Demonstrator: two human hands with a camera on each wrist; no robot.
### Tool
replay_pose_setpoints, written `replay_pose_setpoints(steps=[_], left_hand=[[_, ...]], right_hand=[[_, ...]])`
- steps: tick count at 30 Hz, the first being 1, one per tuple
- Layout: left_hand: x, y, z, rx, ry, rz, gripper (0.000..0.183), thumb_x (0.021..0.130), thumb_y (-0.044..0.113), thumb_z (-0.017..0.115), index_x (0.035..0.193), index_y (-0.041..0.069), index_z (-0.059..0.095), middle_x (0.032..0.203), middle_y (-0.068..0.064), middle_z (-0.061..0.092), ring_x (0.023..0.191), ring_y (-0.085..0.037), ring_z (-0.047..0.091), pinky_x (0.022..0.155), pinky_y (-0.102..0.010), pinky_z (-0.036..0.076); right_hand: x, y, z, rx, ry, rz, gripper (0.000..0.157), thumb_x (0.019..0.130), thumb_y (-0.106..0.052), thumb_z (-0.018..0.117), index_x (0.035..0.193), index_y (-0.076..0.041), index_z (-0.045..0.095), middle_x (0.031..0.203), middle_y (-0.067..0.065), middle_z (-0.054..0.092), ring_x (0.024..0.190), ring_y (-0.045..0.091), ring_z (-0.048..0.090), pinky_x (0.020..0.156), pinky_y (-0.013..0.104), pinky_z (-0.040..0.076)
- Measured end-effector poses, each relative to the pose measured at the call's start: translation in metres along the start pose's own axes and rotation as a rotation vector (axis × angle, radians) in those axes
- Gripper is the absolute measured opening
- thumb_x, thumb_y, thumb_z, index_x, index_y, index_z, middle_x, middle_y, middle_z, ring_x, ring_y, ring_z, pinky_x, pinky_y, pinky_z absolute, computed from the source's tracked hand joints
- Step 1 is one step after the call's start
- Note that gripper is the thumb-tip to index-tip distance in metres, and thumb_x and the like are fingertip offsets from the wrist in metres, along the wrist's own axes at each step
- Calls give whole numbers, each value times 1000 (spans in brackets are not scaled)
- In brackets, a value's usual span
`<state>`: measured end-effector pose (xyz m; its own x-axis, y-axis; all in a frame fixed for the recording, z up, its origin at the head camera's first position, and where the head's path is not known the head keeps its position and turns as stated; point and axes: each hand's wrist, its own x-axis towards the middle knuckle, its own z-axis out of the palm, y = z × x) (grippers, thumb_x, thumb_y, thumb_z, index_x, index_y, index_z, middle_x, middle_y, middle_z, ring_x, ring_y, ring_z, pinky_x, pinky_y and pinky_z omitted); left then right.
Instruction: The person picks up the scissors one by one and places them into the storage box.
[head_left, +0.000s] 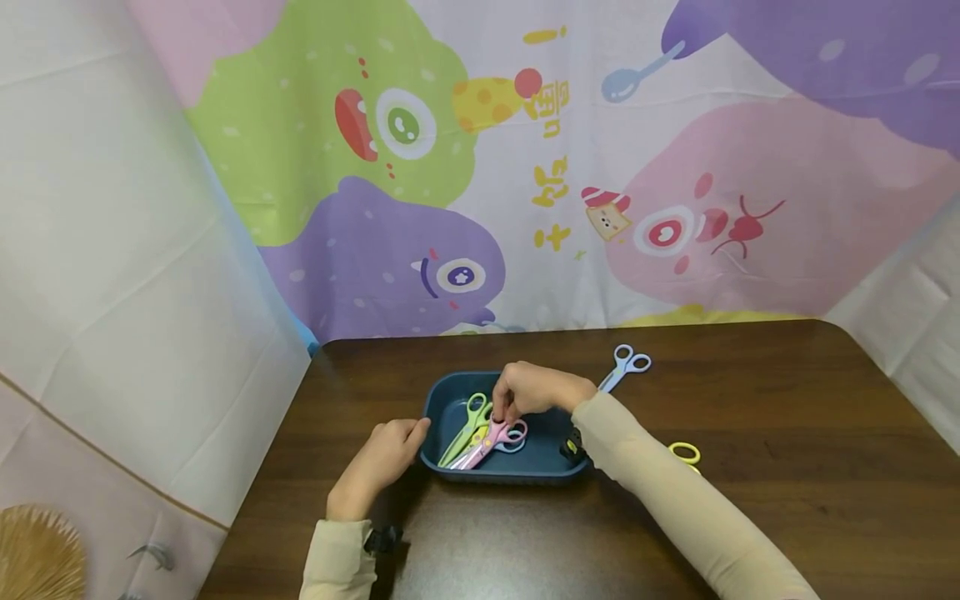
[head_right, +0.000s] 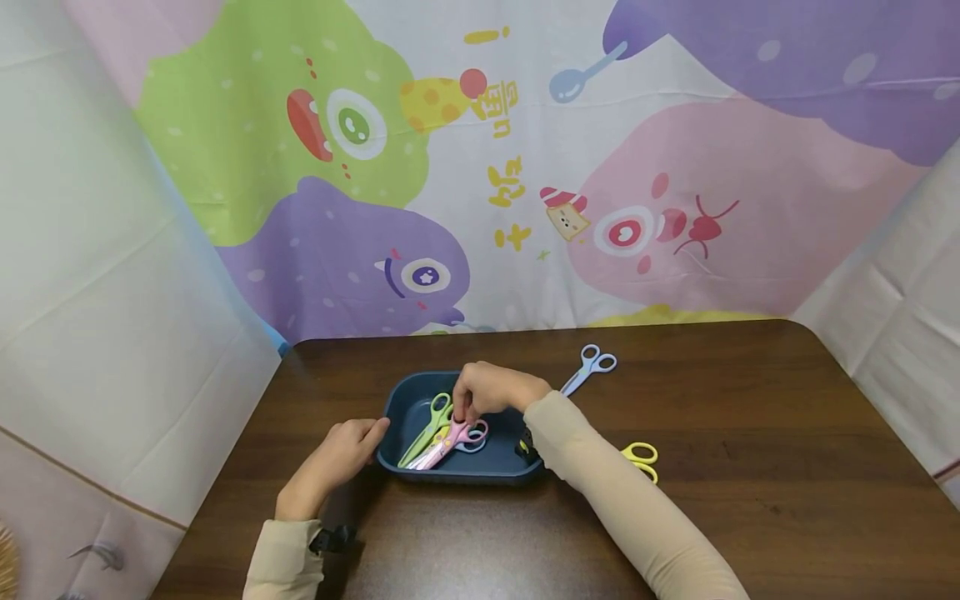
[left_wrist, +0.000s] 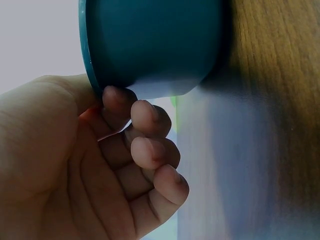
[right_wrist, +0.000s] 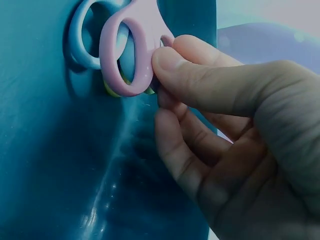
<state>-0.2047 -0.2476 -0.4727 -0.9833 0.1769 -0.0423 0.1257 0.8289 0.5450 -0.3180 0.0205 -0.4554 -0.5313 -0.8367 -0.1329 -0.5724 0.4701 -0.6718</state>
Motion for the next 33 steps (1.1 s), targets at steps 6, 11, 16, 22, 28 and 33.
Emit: replay_pose_setpoints(steps=[6,11,16,22,28,33], left_hand=[[0,-1,1,3,-1,8,45,111,27,47,69,12,53,60,2,48,57,-13,46,64,-32,41],[-1,0,-1,9,-2,6,45,111,27,47,68,12,52,60,2,47,57,-13,45,64,-31,41],[0,0,-1,5,3,14,45,111,26,47,67,12,51,59,2,47,56,-13,44,62,-31,40],[1,-1,0,17,3,20,45,110,25,47,68,12,52,60,2,47,57,-13,45,63,-31,41],[0,-1,0,23,-4,5,45,111,27,47,68,12,52,60,2,47,57,-13,45,64,-31,41],[0,0,0,24,-3,8,45,111,27,47,69,12,52,61,1,45,58,-14,44,64,-32,40]], right_hand=[[0,0,0,5,6,5,12,84,2,82,84,-10,82,88,-3,77,76,5,63,73,21,56],[0,1,0,-9,2,4,10,84,-1,82,86,-11,83,88,-2,78,77,3,65,74,21,57],[-1,-1,-3,19,-5,23,11,87,1,79,91,-9,81,89,2,77,75,5,65,72,23,56],[-6,-8,-9,20,9,15,14,89,1,76,102,-2,77,89,4,75,76,8,65,71,24,55],[-9,-15,-16,-19,27,21,19,88,-7,79,107,-3,77,88,-1,73,78,7,63,71,22,53],[-14,-21,-21,-60,37,20,23,89,-12,80,110,-5,76,90,-4,72,82,5,64,75,22,53]])
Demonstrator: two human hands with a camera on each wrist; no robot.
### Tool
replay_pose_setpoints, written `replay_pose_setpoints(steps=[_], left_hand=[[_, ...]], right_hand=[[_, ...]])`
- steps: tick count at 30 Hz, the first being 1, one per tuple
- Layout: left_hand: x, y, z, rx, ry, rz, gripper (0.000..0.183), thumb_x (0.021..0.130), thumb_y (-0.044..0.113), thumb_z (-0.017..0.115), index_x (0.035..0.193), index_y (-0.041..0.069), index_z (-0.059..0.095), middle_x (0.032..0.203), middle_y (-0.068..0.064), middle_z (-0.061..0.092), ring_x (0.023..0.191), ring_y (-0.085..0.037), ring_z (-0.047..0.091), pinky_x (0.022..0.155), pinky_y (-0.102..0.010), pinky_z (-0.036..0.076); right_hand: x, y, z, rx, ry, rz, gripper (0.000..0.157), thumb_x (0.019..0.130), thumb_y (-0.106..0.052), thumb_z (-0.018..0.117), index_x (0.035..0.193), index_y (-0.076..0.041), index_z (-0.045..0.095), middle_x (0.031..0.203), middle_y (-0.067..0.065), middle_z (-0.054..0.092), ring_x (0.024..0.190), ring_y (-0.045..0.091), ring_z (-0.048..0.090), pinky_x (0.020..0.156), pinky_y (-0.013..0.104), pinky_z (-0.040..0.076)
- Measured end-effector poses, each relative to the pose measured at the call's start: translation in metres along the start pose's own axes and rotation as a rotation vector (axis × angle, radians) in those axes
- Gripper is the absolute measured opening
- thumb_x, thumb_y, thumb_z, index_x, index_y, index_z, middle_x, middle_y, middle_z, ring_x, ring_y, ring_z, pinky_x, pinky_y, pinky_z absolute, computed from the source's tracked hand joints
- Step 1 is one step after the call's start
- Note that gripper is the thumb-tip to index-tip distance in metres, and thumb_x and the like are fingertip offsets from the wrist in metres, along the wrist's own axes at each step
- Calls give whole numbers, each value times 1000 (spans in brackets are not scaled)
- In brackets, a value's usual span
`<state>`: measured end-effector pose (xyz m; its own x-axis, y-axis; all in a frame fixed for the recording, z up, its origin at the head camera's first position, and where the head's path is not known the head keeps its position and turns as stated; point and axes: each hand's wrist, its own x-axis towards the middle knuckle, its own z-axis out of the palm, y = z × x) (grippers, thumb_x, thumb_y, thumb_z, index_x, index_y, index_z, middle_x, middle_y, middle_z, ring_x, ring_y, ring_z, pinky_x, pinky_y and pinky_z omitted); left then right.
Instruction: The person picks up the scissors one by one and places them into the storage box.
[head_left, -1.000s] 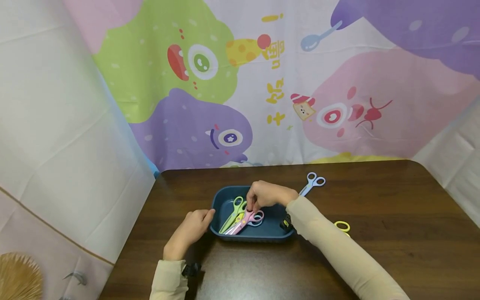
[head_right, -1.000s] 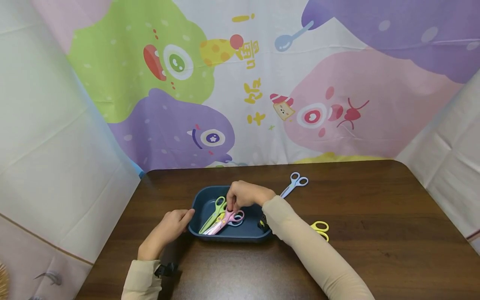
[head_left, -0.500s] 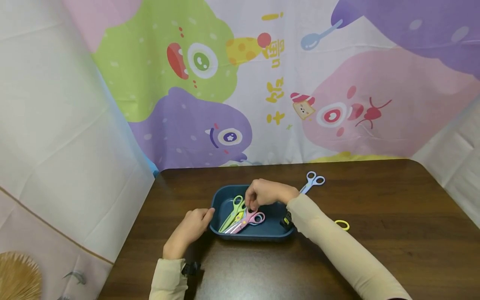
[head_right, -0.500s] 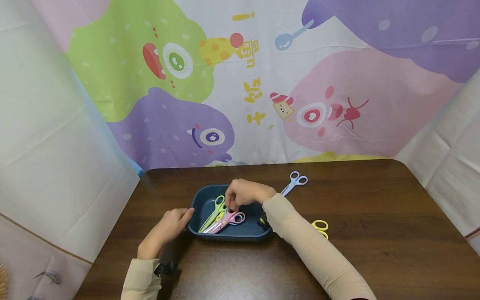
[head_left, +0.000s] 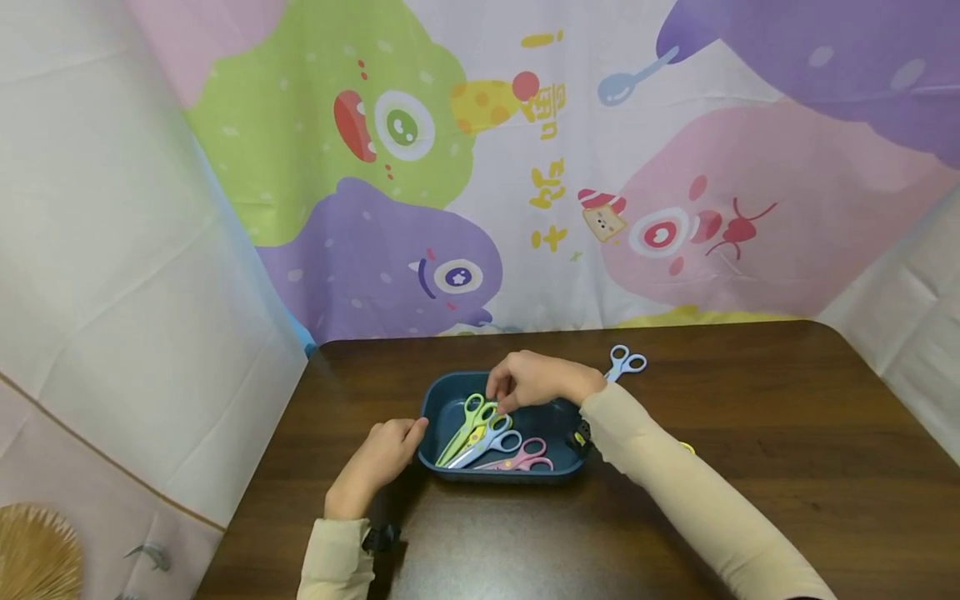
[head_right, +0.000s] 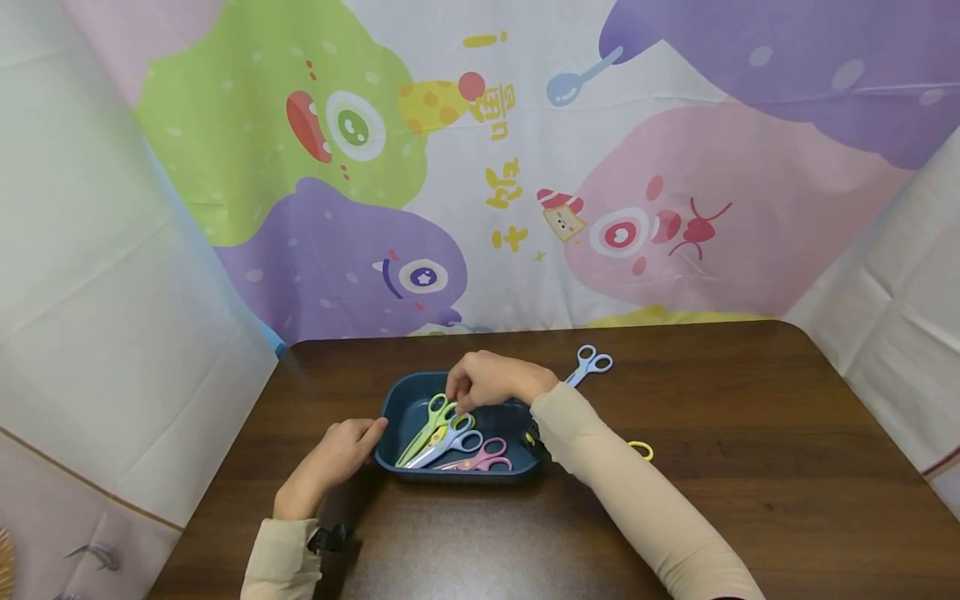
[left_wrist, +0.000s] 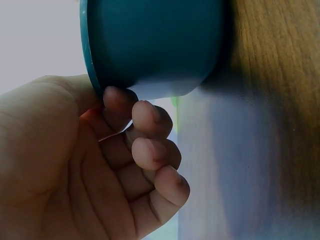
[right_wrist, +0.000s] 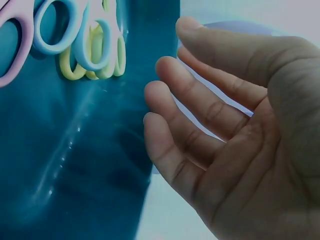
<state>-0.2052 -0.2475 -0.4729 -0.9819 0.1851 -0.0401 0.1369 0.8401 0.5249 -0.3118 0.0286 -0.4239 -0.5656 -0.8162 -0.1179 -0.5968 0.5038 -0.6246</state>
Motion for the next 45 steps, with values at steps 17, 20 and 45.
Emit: replay_pose_setpoints(steps=[17,20,45], left_hand=[[-1,-2,2,-27,-8,-13,45,111,28,47,69,11,50,61,1,42,57,-13,42,64,-31,39],[-2,-2,2,-30,-8,-17,45,111,27,47,69,11,50,61,1,42,57,-13,42,64,-31,39],[-2,1,0,-40,-7,-3,46,111,27,46,67,11,50,59,1,48,55,-14,45,62,-31,40]], right_hand=[[-42,-5,-16,-101,100,-32,36,96,-36,73,123,-13,71,108,1,71,102,19,66,94,39,54],[-50,-2,-17,-84,133,-35,39,95,-36,74,124,-12,70,115,3,71,109,24,67,99,45,54],[-127,16,1,-57,379,1,56,94,-46,74,139,-15,62,139,2,64,127,27,60,105,51,50]])
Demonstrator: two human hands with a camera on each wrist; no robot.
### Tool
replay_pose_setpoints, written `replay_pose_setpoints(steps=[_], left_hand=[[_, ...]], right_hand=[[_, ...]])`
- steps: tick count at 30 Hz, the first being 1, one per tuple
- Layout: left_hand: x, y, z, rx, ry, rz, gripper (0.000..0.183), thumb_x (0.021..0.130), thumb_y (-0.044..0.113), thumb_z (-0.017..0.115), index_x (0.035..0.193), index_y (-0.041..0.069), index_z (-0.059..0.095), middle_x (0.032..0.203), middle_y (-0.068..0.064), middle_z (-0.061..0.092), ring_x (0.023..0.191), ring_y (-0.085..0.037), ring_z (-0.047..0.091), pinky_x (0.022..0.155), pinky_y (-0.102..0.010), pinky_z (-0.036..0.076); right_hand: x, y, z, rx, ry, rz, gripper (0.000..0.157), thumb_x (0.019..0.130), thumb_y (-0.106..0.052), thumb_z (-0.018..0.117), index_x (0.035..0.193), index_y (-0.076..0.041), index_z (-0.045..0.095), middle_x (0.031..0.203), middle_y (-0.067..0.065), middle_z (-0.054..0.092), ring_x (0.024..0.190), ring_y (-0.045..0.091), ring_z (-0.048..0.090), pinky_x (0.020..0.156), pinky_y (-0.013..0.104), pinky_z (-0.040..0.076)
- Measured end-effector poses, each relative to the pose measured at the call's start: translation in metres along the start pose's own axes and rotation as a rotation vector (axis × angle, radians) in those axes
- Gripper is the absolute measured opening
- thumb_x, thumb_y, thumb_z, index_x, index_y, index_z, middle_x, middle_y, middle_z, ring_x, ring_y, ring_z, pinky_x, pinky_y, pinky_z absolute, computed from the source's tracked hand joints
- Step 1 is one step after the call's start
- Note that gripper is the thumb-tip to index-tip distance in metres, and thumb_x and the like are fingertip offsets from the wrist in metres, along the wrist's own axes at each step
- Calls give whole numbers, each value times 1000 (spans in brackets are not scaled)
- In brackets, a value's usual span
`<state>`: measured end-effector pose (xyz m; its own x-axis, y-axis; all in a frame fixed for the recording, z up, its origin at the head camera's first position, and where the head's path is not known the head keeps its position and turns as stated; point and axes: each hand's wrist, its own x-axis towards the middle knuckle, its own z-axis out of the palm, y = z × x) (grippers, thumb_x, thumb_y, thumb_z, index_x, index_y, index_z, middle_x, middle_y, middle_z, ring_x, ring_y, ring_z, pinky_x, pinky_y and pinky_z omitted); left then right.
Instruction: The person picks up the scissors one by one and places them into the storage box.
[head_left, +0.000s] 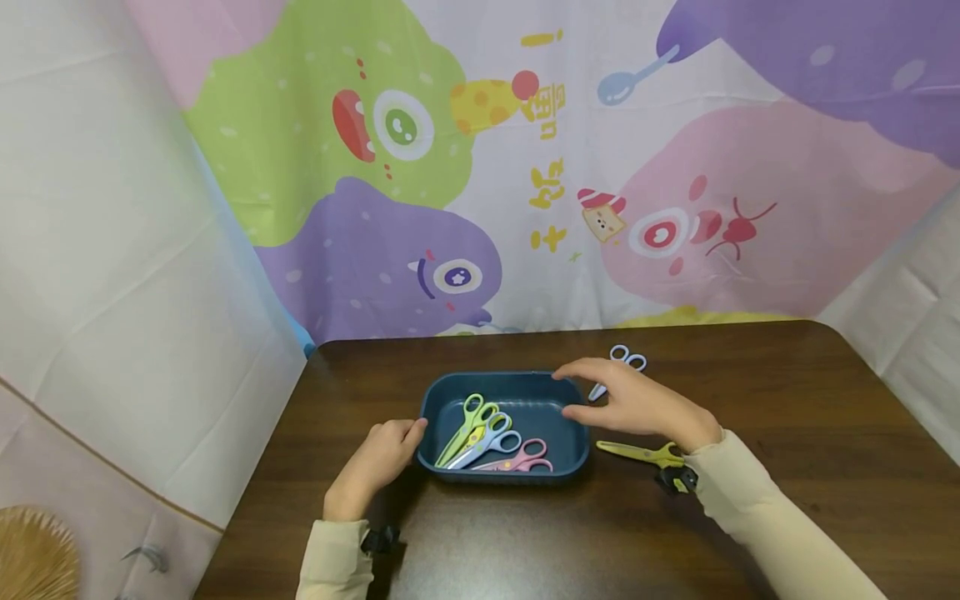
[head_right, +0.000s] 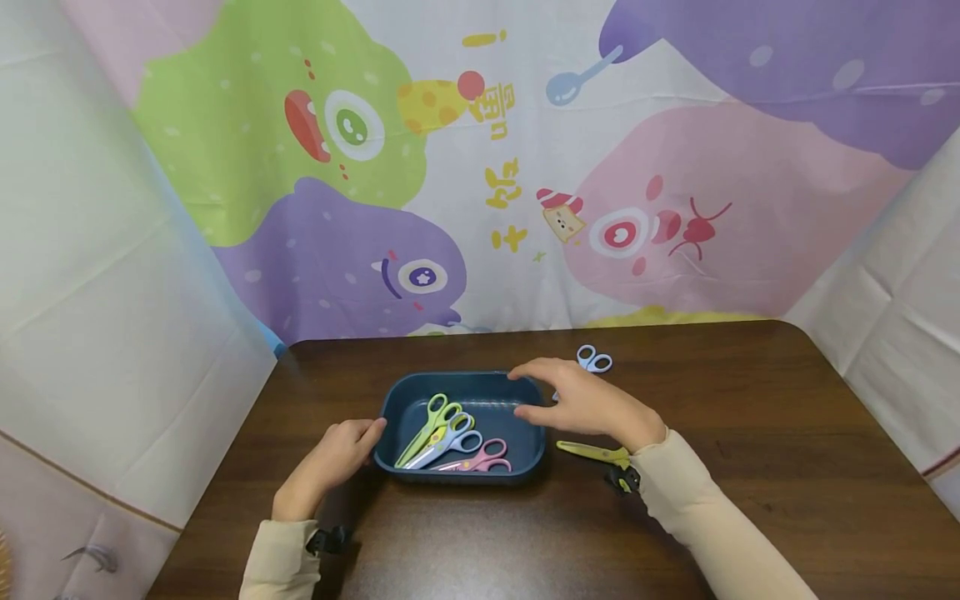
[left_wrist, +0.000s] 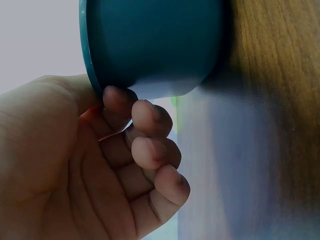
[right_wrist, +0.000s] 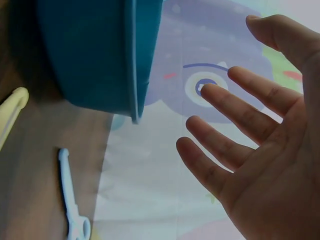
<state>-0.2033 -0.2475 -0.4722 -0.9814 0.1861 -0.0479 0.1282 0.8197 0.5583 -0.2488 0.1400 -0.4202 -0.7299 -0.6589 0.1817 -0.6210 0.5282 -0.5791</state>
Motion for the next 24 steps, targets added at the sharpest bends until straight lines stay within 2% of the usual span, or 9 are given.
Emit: replay_pose_setpoints(steps=[4,12,18,24], left_hand=[[-1,0,0,0,-3,-2,47,111,27,46,67,11,49,60,0,46,55,-14,44,62,-31,39],[-1,0,-1,5,7,1,46,111,28,46,69,11,51,61,0,48,56,-14,45,63,-31,40],[0,1,0,-6,-4,-6,47,111,28,45,68,11,51,60,0,49,55,-14,47,62,-31,40],[0,0,0,4,10,3,46,111,28,46,68,10,52,60,1,50,56,-14,47,62,-31,41]], right_hand=[[-11,3,2,-17,29,10,59,93,-47,74,141,-15,60,141,1,63,128,25,59,105,51,50],[-29,12,3,-26,114,-9,59,90,-37,80,140,-14,60,137,0,66,130,26,59,106,55,49],[-46,21,6,-40,120,35,58,91,-42,78,142,-21,58,140,1,64,133,28,57,105,59,47],[-61,31,8,-102,171,18,57,90,-35,81,141,-19,61,138,2,65,131,26,59,103,54,49]])
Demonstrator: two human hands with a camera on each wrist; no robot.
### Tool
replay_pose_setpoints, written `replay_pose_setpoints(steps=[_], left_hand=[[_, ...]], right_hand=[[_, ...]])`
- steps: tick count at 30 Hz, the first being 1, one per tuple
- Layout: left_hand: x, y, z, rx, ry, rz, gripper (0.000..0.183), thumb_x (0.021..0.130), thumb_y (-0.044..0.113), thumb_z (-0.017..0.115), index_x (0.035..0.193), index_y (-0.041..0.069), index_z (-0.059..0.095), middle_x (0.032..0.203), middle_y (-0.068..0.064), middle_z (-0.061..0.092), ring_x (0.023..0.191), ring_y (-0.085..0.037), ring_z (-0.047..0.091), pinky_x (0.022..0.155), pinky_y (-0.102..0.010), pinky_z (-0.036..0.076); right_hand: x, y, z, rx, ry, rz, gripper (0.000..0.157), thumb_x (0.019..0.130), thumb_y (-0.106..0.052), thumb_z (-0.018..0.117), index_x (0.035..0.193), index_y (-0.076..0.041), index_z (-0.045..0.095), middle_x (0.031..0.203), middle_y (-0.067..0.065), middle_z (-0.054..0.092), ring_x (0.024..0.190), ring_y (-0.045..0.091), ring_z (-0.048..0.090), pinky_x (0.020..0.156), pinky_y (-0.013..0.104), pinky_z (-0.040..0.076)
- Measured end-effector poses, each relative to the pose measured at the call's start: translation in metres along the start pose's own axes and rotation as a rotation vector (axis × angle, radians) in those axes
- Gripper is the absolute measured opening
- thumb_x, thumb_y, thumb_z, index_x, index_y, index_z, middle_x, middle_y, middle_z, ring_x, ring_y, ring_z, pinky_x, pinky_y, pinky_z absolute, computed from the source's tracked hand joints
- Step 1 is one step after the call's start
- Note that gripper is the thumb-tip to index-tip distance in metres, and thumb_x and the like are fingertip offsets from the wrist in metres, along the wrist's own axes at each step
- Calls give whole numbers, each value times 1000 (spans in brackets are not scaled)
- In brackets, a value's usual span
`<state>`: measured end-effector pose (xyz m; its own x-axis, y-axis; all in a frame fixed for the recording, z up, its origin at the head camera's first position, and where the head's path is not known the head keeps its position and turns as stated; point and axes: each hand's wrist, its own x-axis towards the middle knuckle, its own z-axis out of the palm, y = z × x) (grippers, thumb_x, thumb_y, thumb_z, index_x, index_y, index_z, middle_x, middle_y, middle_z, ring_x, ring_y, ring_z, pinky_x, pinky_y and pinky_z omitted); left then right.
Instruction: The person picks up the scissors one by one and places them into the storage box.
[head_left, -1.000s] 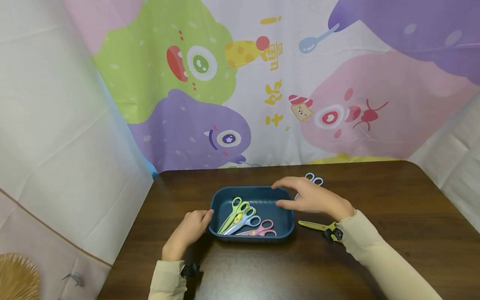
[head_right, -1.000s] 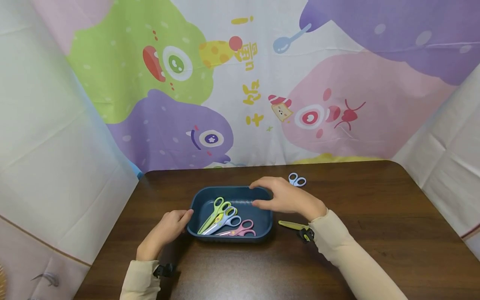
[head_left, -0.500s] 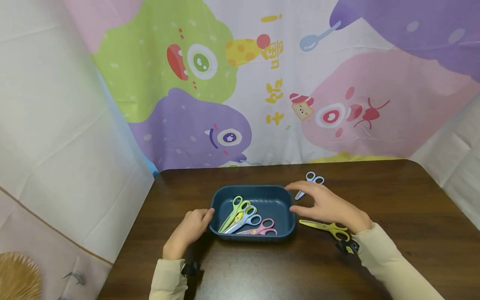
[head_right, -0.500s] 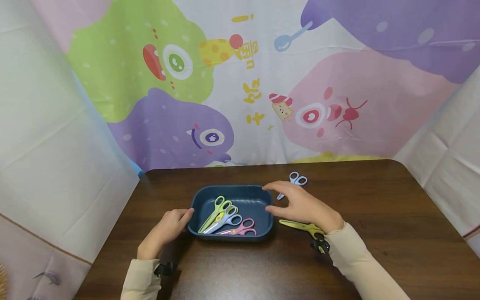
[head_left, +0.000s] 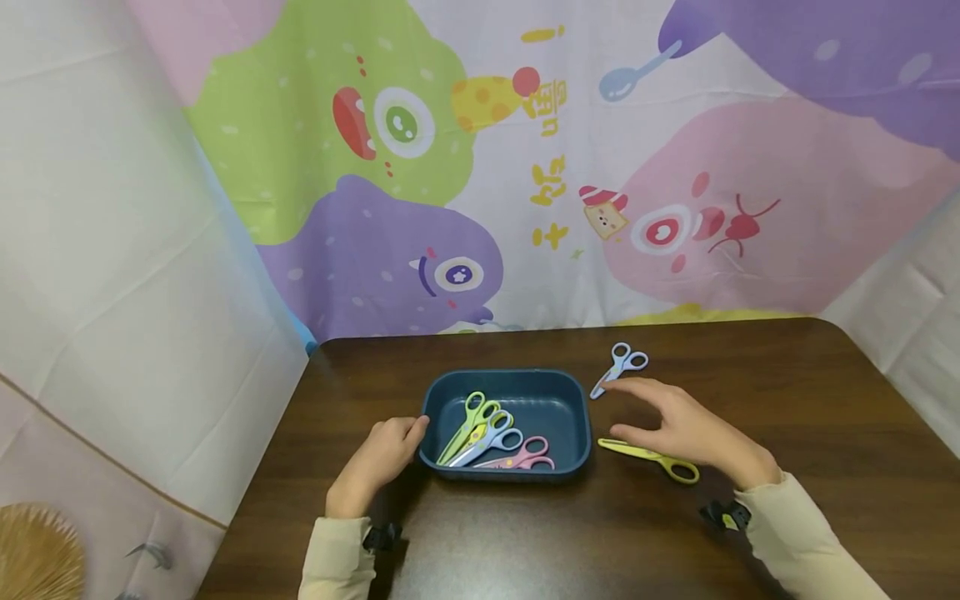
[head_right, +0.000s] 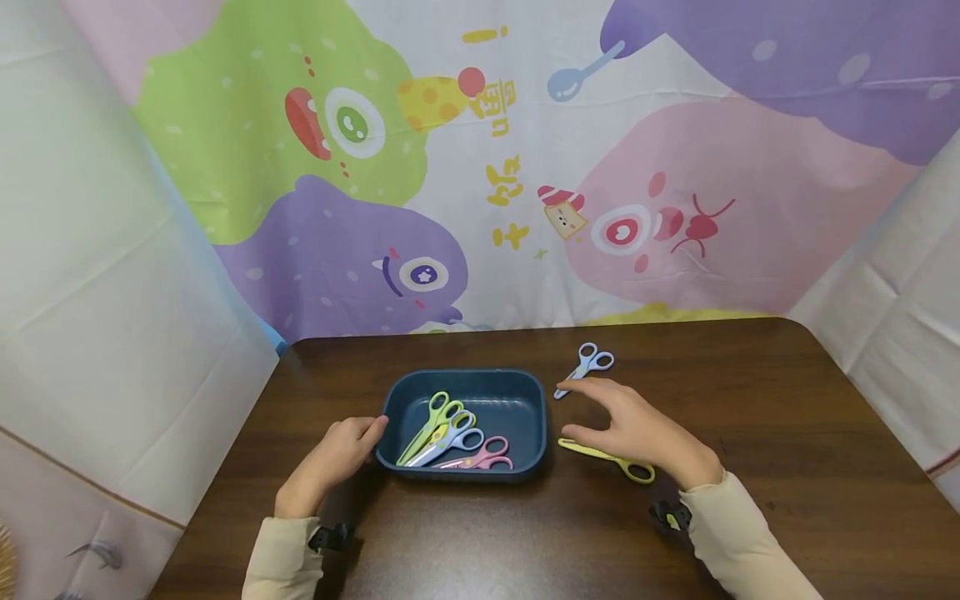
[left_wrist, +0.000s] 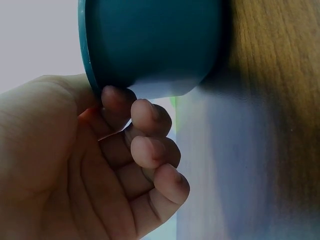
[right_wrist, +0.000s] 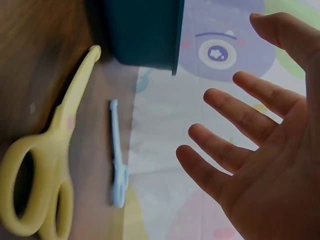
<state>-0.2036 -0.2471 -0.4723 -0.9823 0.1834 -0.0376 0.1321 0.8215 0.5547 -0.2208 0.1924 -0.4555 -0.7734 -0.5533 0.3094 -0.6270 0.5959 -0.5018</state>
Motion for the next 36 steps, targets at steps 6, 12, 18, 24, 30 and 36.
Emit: replay_pose_setpoints(steps=[6,12,18,24,30,36], left_hand=[[0,-1,0,8,-10,-13,45,111,28,46,70,11,54,60,1,52,57,-13,48,63,-32,41],[2,0,1,-10,-20,-19,46,111,28,45,69,11,52,60,0,51,56,-14,48,62,-32,41],[1,0,1,-12,-18,-8,45,111,27,45,70,11,51,60,0,49,56,-14,47,62,-31,40],[0,-2,0,-23,-29,-18,46,112,29,44,70,11,51,61,0,48,56,-14,46,62,-31,40],[-1,-2,0,-30,-32,-18,46,112,29,45,70,11,51,61,-1,48,56,-15,46,62,-31,40],[0,-3,0,-29,-31,-7,45,112,29,44,72,11,54,61,0,51,56,-14,48,63,-32,41]], right_hand=[[-15,9,0,-28,23,27,56,89,-33,82,138,-15,63,135,3,67,127,27,62,101,54,49],[-30,18,-3,-9,-23,99,56,93,-35,78,141,-13,60,140,6,64,130,32,60,101,58,48],[-41,23,-4,-31,-31,110,55,94,-35,76,141,-10,60,140,9,64,129,36,60,99,58,49],[-48,27,-3,-52,-32,127,56,92,-37,78,138,-8,62,137,9,66,126,35,63,98,58,50],[-52,30,-8,-64,-59,147,56,92,-38,77,135,-5,63,134,12,67,125,37,63,98,58,50],[-55,31,-14,-85,-46,147,55,90,-37,81,133,-6,65,131,11,68,122,36,64,97,57,51]])
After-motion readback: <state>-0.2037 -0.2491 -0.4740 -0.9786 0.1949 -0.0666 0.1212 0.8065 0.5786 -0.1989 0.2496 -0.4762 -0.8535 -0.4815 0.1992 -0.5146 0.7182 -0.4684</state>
